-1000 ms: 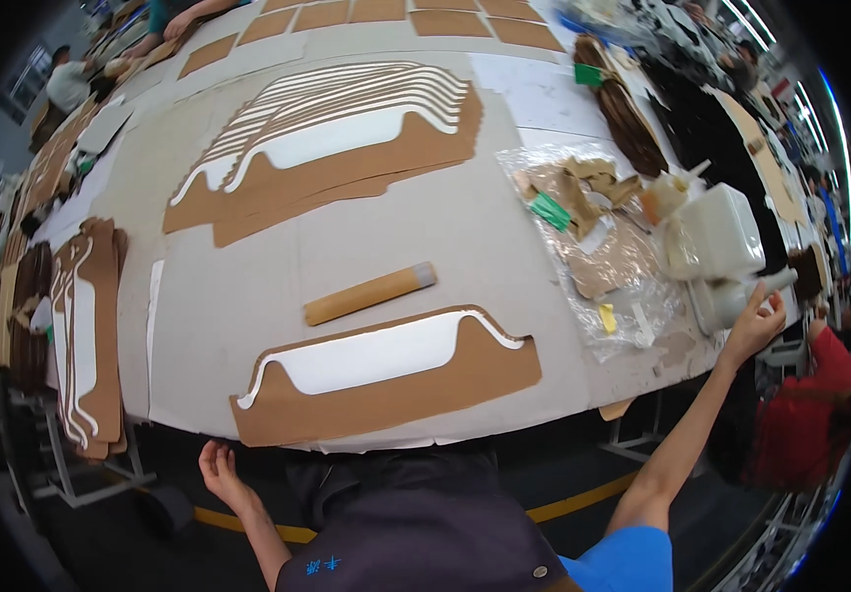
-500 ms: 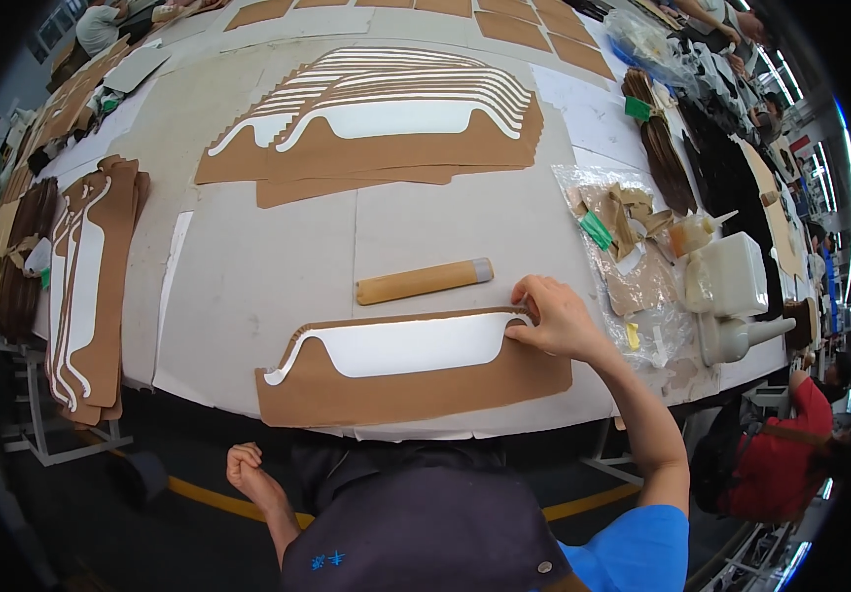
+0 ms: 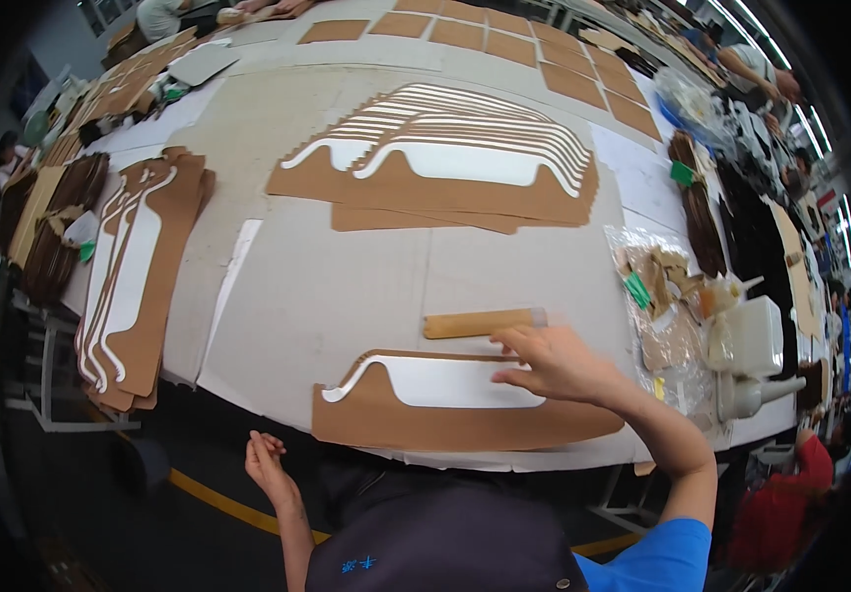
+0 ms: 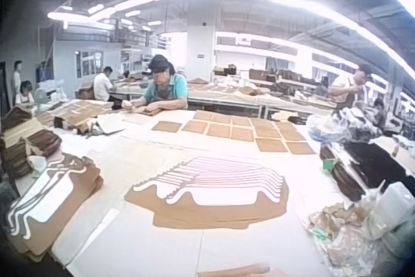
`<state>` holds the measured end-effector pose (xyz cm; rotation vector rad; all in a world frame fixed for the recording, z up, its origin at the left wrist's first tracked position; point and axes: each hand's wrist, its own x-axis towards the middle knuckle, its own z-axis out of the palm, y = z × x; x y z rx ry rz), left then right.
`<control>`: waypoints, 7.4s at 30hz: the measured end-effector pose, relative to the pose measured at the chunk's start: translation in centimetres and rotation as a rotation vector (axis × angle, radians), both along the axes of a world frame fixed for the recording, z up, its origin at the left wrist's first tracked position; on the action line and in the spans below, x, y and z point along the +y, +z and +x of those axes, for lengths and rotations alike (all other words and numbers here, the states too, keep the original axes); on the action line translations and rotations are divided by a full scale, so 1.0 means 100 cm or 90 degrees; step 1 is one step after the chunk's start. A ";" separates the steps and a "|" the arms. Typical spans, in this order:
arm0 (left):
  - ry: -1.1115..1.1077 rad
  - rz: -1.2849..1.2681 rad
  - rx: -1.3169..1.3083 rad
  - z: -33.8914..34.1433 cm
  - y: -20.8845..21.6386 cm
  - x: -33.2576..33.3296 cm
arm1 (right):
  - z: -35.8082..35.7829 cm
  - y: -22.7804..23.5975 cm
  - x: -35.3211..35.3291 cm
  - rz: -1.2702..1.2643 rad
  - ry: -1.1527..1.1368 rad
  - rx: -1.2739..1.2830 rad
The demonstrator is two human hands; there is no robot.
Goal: Applying adhesive to the edges of leather components and folding them over using a manual roller.
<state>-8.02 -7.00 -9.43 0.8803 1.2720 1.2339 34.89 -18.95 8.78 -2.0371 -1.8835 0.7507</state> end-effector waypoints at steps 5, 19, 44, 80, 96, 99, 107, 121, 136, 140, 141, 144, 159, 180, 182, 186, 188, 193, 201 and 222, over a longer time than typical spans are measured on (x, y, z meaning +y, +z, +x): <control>0.061 -0.099 0.024 -0.032 -0.015 -0.022 | 0.000 -0.026 -0.026 0.139 -0.053 -0.249; 0.018 -0.111 -0.015 -0.017 -0.042 0.008 | -0.040 -0.021 -0.017 -0.022 -0.128 -0.026; 0.184 -0.276 0.044 -0.066 -0.109 0.012 | 0.095 0.120 0.534 0.148 0.201 -0.024; 0.135 0.202 0.297 -0.006 0.077 0.068 | 0.105 -0.008 -0.119 0.294 -0.289 -0.364; -0.601 0.527 0.251 0.299 0.109 0.119 | 0.116 -0.112 0.189 0.502 0.003 -0.425; -0.632 0.603 0.267 0.334 0.102 0.136 | 0.120 -0.103 0.204 0.471 -0.261 -0.128; -0.581 0.636 0.466 0.386 0.060 0.183 | 0.276 0.031 0.121 0.733 -0.415 0.499; -0.936 -0.344 -0.273 0.282 0.141 0.146 | -0.043 0.009 0.002 0.432 0.066 -0.001; -1.253 0.239 0.394 0.275 0.146 0.157 | 0.078 -0.049 -0.019 0.040 -0.208 0.185; -1.317 0.231 0.433 0.296 0.157 0.151 | 0.040 -0.058 -0.062 0.213 -0.300 0.089; -1.338 0.233 0.435 0.303 0.157 0.146 | 0.039 -0.058 -0.064 0.213 -0.304 0.092; -1.299 0.282 0.528 0.324 0.160 0.135 | 0.036 -0.054 -0.073 0.176 -0.289 0.010; -1.118 0.592 0.389 0.359 0.149 0.063 | 0.005 -0.069 -0.092 0.237 -0.346 0.128; -1.293 0.702 0.148 0.395 0.096 0.046 | 0.012 -0.086 -0.086 0.293 -0.412 0.075; -1.299 0.703 0.145 0.396 0.094 0.048 | 0.012 -0.087 -0.087 0.293 -0.407 0.078; -1.330 0.711 0.110 0.401 0.093 0.051 | 0.013 -0.086 -0.090 0.301 -0.392 0.063; -1.343 0.706 0.106 0.402 0.092 0.054 | 0.014 -0.090 -0.091 0.316 -0.385 0.062; -1.353 0.733 0.080 0.402 0.092 0.057 | 0.020 -0.094 -0.094 0.353 -0.290 -0.023; -1.298 0.756 0.075 0.396 0.099 0.056 | 0.019 -0.094 -0.093 0.448 -0.064 -0.278; -0.845 0.879 0.362 0.322 0.097 0.007 | 0.003 -0.080 -0.076 0.283 -0.202 -0.158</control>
